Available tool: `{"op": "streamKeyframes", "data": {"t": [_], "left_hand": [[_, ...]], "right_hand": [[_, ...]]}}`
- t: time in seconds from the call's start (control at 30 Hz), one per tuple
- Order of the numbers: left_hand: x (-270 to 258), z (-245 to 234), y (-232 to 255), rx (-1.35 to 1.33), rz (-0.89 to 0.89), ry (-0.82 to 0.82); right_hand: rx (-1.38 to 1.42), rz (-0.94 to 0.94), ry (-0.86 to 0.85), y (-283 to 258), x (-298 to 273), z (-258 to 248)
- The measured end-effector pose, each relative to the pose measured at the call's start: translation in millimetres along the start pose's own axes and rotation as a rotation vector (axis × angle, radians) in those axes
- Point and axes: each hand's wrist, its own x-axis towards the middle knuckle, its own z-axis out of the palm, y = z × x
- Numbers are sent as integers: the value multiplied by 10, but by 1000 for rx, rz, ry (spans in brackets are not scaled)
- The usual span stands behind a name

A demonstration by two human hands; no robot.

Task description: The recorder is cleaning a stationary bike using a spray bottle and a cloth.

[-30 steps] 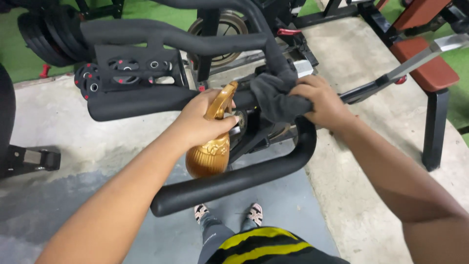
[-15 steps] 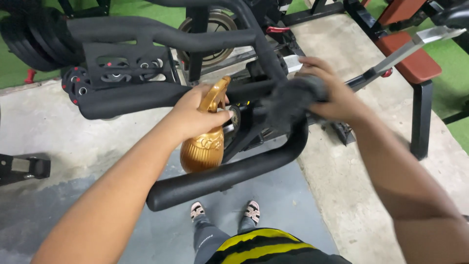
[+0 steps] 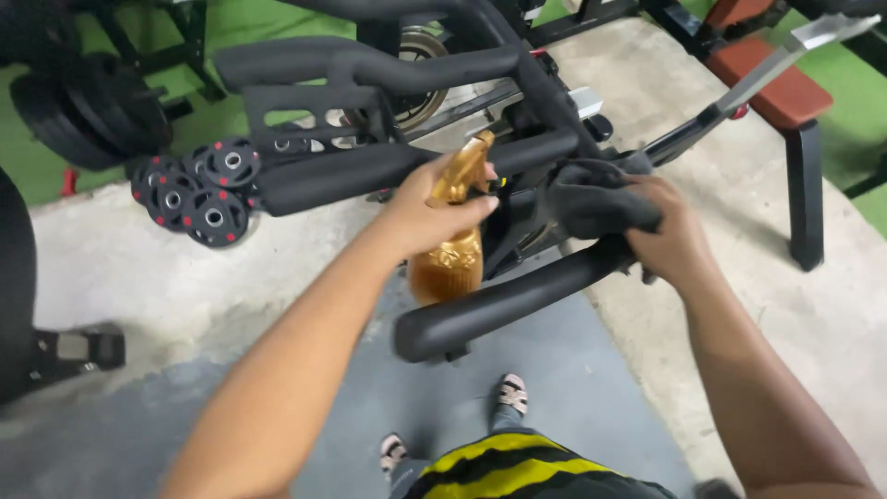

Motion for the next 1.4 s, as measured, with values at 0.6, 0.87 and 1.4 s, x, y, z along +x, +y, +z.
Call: {"op": "streamKeyframes", "data": {"t": [0.6, 0.87, 1.4], "left_hand": [[-623, -929, -714, 301, 95, -159], [-289, -1119, -1112, 331, 73, -225], [904, -1820, -1838, 425, 442, -484]], "right_hand": [[-240, -31, 411, -985, -1264, 910], [-347, 24, 358, -1800, -1125, 1079], [656, 55, 1193, -1803, -809, 1294]]}}
